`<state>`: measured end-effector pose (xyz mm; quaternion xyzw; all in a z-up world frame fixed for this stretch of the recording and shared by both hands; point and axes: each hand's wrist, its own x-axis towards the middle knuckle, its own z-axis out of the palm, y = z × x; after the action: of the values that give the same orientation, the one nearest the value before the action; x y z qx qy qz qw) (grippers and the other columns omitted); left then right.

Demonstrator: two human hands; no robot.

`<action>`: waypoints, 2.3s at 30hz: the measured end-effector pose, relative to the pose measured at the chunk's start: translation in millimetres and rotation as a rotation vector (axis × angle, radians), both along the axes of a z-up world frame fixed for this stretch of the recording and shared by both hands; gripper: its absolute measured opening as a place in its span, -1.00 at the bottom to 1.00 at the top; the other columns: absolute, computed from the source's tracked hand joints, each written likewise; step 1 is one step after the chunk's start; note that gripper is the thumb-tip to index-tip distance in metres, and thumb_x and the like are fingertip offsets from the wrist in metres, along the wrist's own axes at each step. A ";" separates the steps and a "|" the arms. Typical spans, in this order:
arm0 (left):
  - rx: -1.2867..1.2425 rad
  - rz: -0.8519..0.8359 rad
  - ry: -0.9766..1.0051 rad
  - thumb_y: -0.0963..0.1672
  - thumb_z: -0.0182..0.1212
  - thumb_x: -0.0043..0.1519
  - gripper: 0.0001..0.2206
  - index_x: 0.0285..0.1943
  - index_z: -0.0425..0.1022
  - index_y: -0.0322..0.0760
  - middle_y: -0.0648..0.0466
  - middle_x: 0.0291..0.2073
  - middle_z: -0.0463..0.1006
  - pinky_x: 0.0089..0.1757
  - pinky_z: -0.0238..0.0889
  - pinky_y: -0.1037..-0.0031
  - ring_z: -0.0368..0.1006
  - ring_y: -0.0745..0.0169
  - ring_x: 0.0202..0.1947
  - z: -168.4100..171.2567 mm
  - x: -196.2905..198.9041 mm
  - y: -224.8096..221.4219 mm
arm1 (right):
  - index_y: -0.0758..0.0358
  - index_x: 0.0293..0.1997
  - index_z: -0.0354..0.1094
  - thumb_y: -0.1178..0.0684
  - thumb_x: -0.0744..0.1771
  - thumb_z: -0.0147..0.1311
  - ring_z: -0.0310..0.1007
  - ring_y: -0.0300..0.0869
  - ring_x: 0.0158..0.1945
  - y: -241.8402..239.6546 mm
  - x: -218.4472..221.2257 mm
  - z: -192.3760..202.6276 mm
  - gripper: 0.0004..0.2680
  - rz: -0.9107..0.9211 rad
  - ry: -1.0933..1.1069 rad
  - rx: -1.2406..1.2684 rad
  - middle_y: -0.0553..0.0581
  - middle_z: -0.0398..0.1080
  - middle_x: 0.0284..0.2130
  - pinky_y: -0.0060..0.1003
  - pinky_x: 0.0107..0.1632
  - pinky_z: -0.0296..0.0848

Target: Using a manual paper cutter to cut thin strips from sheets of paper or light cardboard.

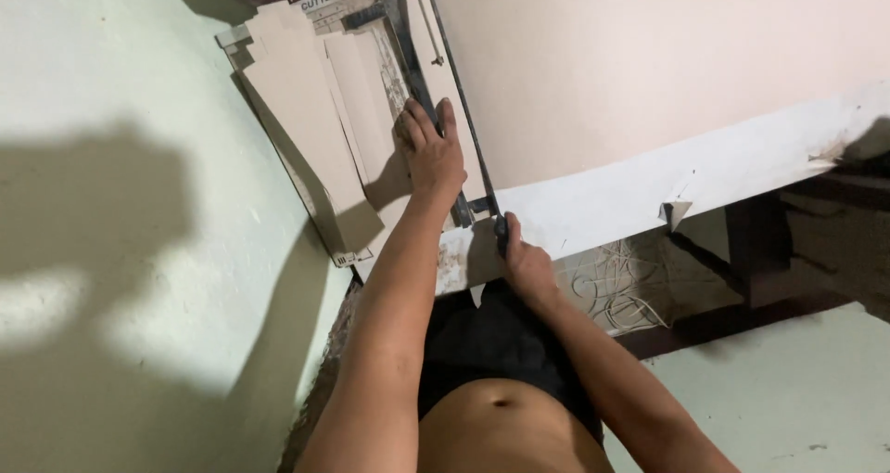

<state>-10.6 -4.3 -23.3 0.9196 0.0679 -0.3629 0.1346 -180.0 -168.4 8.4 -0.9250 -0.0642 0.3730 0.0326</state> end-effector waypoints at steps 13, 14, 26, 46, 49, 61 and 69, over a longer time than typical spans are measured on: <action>-0.705 0.119 0.069 -0.01 -0.03 0.40 -0.69 0.33 0.22 0.09 0.14 0.34 0.10 0.23 -0.17 0.05 -0.03 0.03 0.36 -12.5 -54.3 18.2 | 0.11 0.40 0.16 -0.44 0.38 -0.11 0.38 0.10 -0.10 -71.0 92.9 46.3 -0.46 -1.080 0.237 0.554 0.32 0.42 0.02 0.04 -0.12 0.36; -0.577 -0.141 -0.119 -0.05 0.02 0.34 -0.82 0.11 0.29 0.12 0.19 0.12 0.23 0.12 -0.06 0.15 0.10 0.13 0.17 6.4 -51.4 26.3 | 0.31 0.31 0.20 -0.28 0.45 -0.01 0.49 0.03 -0.59 -95.0 76.7 -16.1 -0.57 -1.198 -0.017 0.700 0.41 0.51 -0.26 -0.16 -0.57 0.48; 0.243 -0.141 -0.141 0.07 0.29 0.20 -0.26 0.59 0.04 0.19 -0.10 0.54 -0.01 0.31 -0.36 -0.37 -0.21 -0.26 0.53 132.1 -14.9 117.4 | 0.19 0.13 0.12 0.07 0.43 0.11 0.62 0.00 -0.34 -108.8 51.2 -46.8 -0.77 -1.576 -0.036 1.098 0.19 0.43 -0.30 -0.15 -0.23 0.72; -0.016 0.045 -0.063 0.05 0.56 0.03 0.15 0.65 -0.38 0.00 -0.52 0.50 -0.38 0.28 -0.51 -0.46 -0.46 -0.64 0.50 28.3 12.0 10.4 | 0.21 0.09 0.29 0.00 0.45 0.02 0.62 -0.10 -0.31 -71.4 88.3 -28.0 -0.85 -1.302 -0.057 0.953 0.18 0.52 -0.26 -0.20 -0.21 0.64; 0.076 -0.032 0.033 -0.03 0.59 -0.02 0.22 0.64 -0.47 -0.13 -0.57 0.47 -0.51 0.23 -0.39 -0.53 -0.57 -0.72 0.47 8.4 9.0 3.0 | 0.27 -0.03 0.40 -0.04 0.46 0.00 0.62 -0.04 -0.34 -83.3 100.0 -21.0 -0.82 -1.103 0.145 0.723 0.25 0.53 -0.34 -0.13 -0.27 0.63; 0.045 0.014 0.083 -0.14 0.54 0.04 0.15 0.64 -0.44 -0.15 -0.51 0.47 -0.58 0.26 -0.27 -0.49 -0.63 -0.65 0.47 17.1 19.2 5.1 | 0.19 0.49 -0.19 -0.07 0.38 -0.06 0.61 0.34 -0.29 16.4 31.1 54.8 -0.49 -0.240 0.165 0.190 0.48 0.55 -0.34 0.19 -0.22 0.57; 0.035 -0.012 -0.007 -0.12 0.56 0.03 0.08 0.65 -0.25 -0.17 -0.40 0.52 -0.57 0.24 -0.41 -0.57 -0.60 -0.56 0.50 50.6 16.8 3.7 | 0.04 0.49 -0.18 -0.23 0.33 0.04 0.60 0.39 -0.25 7.3 72.4 172.6 -0.42 -0.451 0.249 0.364 0.51 0.55 -0.32 0.16 -0.21 0.56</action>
<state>6.3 -0.6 27.2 0.9234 0.0683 -0.3592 0.1167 -107.6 -161.1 181.0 -0.8421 0.0814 0.4492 0.2873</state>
